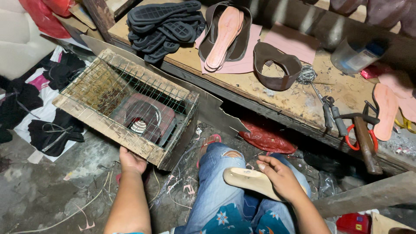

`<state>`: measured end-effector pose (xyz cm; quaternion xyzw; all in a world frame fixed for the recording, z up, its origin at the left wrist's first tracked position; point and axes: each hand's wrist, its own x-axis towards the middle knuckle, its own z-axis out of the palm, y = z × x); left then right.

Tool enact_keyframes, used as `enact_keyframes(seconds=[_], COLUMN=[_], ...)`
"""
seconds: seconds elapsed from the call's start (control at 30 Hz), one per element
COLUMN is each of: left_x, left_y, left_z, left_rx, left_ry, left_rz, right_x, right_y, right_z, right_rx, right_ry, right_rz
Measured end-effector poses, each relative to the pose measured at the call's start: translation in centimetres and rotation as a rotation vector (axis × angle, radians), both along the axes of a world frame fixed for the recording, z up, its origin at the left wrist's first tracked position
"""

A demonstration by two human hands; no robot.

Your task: The person assembles a sandal by fitting a brown upper strap onto a beige sole. They use pliers to bend the strap edges and a hammer to secure the connection. The person handles the sole, strap, pliers, and hammer during the process.

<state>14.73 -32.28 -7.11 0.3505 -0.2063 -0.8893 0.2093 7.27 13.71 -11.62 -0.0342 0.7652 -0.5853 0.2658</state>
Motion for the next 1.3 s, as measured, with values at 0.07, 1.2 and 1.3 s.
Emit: enact_keyframes(seconds=[0.07, 1.2, 1.3], left_x=[0.1, 1.0, 0.5], left_y=[0.2, 22.5, 22.8], left_z=[0.3, 2.5, 2.7], left_rx=[-0.008, -0.206, -0.12], left_ry=[-0.009, 0.455, 0.471], left_rz=[0.002, -1.093, -1.155], right_x=[0.1, 2.5, 2.4], right_y=[0.0, 7.5, 8.2], right_z=[0.1, 3.7, 4.1], right_rx=[0.01, -0.737, -0.599], right_ry=[0.021, -0.011, 0.031], right_rz=[0.008, -0.299, -0.403])
